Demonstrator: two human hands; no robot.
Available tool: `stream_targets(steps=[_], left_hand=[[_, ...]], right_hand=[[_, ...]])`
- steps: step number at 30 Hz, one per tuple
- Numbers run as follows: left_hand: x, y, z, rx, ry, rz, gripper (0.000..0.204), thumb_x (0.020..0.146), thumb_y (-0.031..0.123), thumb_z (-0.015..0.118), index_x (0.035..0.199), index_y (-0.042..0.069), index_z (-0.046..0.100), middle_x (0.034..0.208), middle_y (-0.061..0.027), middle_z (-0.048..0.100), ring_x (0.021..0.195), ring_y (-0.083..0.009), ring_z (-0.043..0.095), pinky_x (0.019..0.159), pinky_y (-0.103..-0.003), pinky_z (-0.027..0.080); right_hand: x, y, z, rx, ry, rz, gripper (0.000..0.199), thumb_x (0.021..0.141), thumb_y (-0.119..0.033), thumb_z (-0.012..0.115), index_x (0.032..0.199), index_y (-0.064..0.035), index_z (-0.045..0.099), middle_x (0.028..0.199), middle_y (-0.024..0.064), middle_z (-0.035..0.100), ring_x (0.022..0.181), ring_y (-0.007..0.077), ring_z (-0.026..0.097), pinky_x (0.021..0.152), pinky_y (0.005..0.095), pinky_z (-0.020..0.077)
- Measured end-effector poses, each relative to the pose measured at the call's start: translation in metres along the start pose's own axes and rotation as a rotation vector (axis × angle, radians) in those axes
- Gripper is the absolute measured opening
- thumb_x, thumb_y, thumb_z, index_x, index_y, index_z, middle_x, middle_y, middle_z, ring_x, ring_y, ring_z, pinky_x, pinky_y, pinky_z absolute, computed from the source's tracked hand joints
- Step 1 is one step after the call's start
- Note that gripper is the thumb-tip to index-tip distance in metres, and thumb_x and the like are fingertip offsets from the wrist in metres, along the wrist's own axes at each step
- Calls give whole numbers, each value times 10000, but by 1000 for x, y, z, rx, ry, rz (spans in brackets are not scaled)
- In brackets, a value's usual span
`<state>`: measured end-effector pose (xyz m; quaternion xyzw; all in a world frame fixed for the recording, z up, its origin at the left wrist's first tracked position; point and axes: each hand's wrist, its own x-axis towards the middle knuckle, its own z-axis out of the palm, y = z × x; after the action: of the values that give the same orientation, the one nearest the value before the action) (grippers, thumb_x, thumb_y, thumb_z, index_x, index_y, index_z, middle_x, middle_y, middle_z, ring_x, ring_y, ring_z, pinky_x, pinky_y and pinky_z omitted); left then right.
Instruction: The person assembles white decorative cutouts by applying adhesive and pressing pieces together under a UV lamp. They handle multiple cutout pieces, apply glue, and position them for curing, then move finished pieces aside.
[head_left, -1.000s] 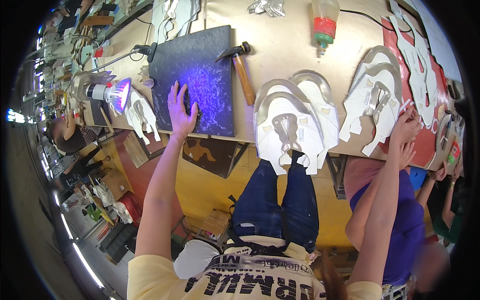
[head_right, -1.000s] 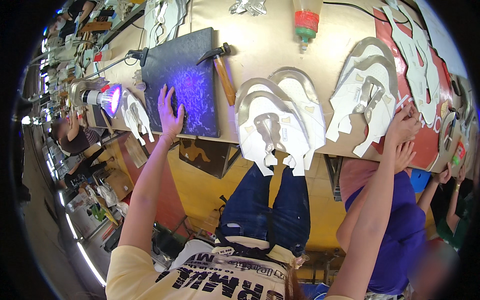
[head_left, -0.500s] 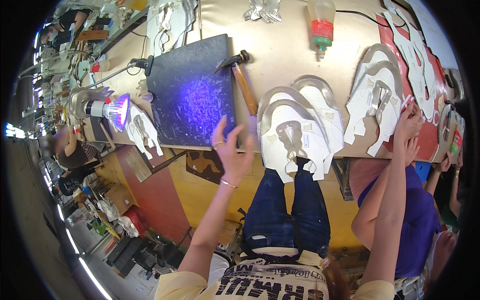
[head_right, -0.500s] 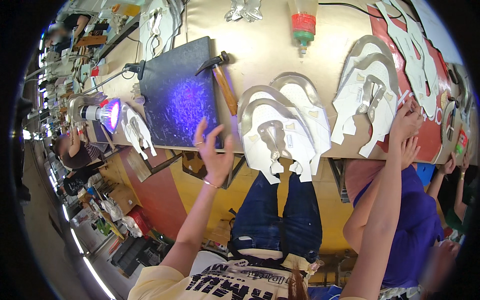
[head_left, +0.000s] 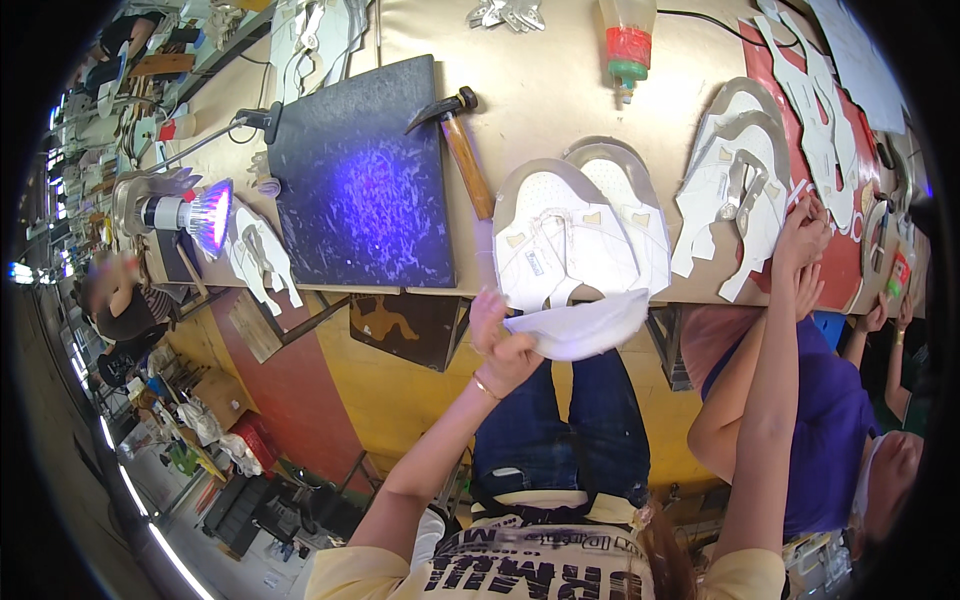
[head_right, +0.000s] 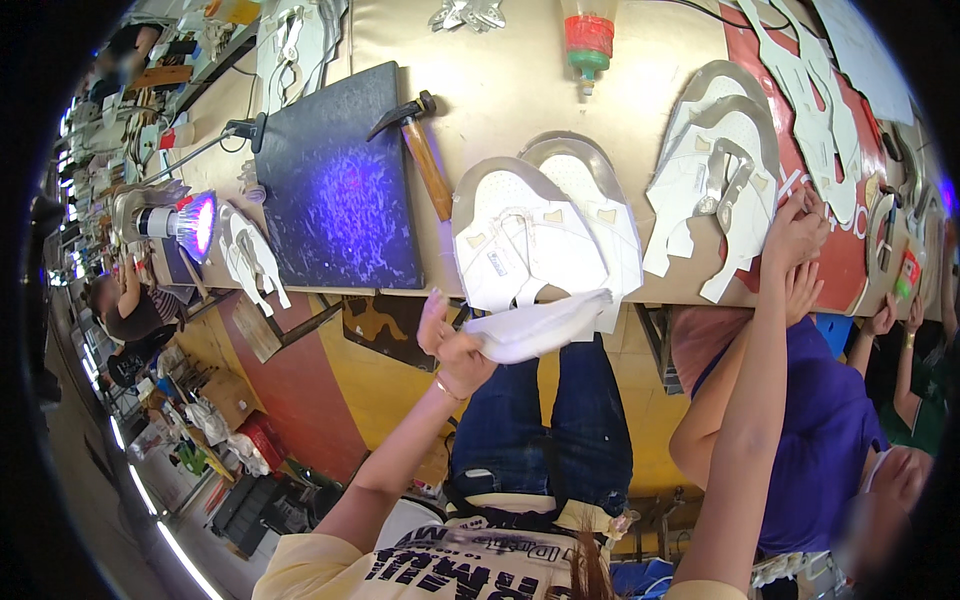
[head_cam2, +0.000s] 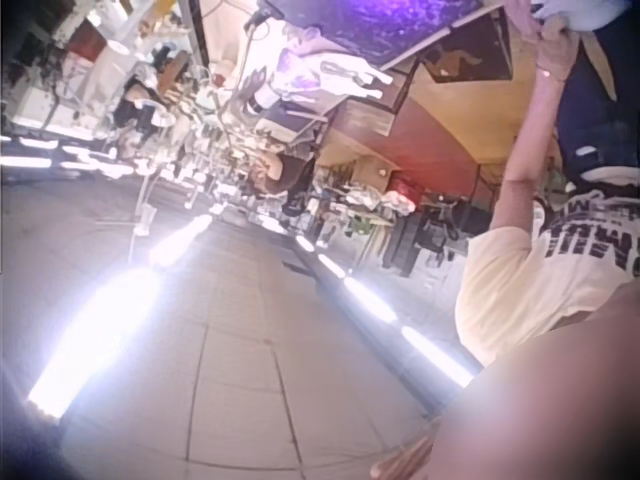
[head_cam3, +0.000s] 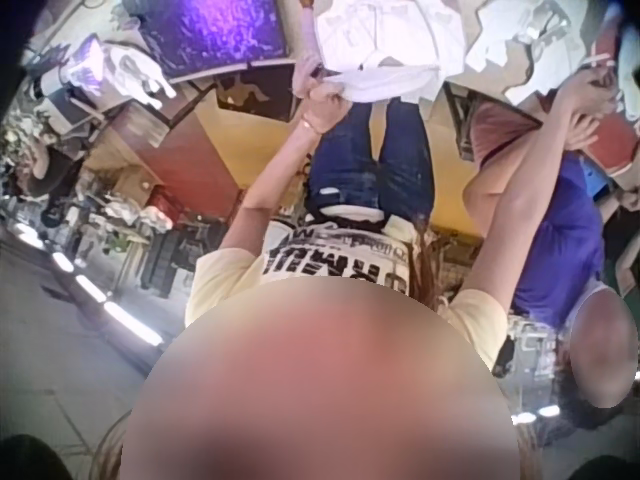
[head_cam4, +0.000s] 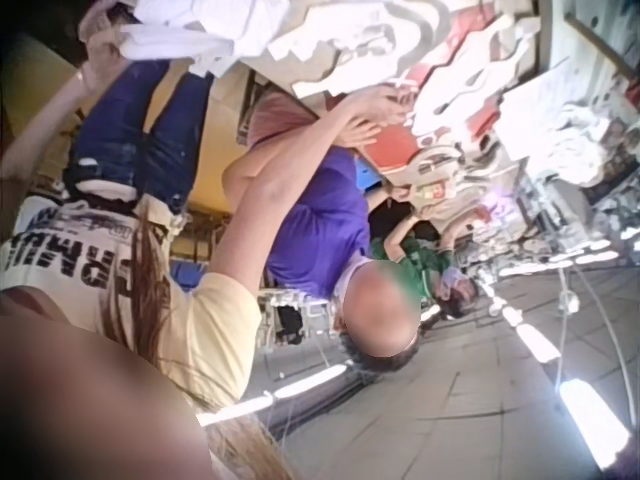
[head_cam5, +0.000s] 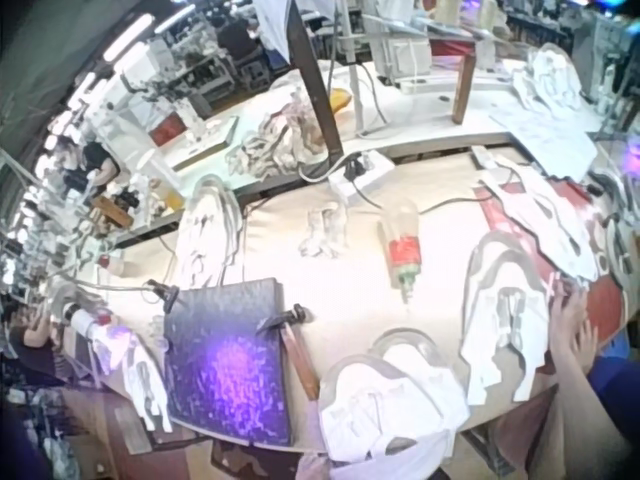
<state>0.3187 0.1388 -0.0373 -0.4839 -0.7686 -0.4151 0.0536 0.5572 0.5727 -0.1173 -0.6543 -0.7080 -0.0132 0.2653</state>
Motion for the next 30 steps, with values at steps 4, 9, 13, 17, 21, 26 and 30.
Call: stream_targets(steps=[4, 9, 13, 17, 21, 26, 30], left_hand=[[2, -9, 14, -166, 150, -8, 471, 759, 85, 807, 946, 96, 375, 1312, -167, 315, 1318, -387, 393, 1081, -561, 409], [17, -13, 17, -137, 94, -50, 217, 911, 33, 606, 1001, 62, 410, 1363, -186, 327, 1328, -398, 379, 1027, -510, 424], [37, -24, 24, 28, -25, -413, 174, 894, 16, 606, 991, 26, 462, 1314, -237, 421, 1248, -413, 451, 956, -425, 421], [40, -28, 20, -138, -29, -670, 128, 885, -3, 612, 938, -2, 495, 1172, -231, 540, 1113, -352, 550, 898, -355, 441], [23, -9, -18, -50, -12, -190, 247, 854, 50, 692, 893, 30, 448, 1015, -165, 643, 834, -290, 607, 761, -353, 479], [11, 18, -82, -287, -5, 19, 396, 772, 115, 788, 877, 84, 407, 945, -176, 668, 737, -294, 631, 610, -392, 471], [8, 22, -111, -211, -78, -6, 607, 745, 208, 855, 1044, 119, 335, 1011, -154, 613, 715, -252, 601, 630, -376, 478]], right_hand=[[-1, 3, 5, 74, 37, 31, 347, 947, -408, 582, 1073, -108, 705, 1030, 147, 633, 930, 292, 627, 818, 409, 501], [2, 4, -11, 405, 206, 318, 414, 939, -339, 644, 1011, 68, 675, 898, 127, 675, 751, 211, 629, 702, 340, 512], [-15, -31, -62, 560, 238, 378, 439, 950, -355, 640, 1045, 73, 652, 885, 131, 698, 738, 185, 602, 706, 329, 502], [-82, -112, -100, 571, -116, 79, 280, 936, -226, 659, 1106, -3, 657, 960, 76, 687, 838, 152, 606, 776, 304, 496], [-140, -178, -109, 533, -541, -232, 352, 867, -167, 695, 1187, -34, 635, 1067, 151, 594, 964, 309, 585, 863, 395, 475], [-157, -198, -104, 336, -630, -339, 354, 873, -222, 707, 1175, -44, 660, 1128, 156, 567, 988, 309, 558, 867, 415, 441], [-183, -205, -114, 315, -584, -333, 349, 882, -252, 696, 1168, -53, 670, 1072, 135, 578, 961, 296, 564, 835, 406, 443]])
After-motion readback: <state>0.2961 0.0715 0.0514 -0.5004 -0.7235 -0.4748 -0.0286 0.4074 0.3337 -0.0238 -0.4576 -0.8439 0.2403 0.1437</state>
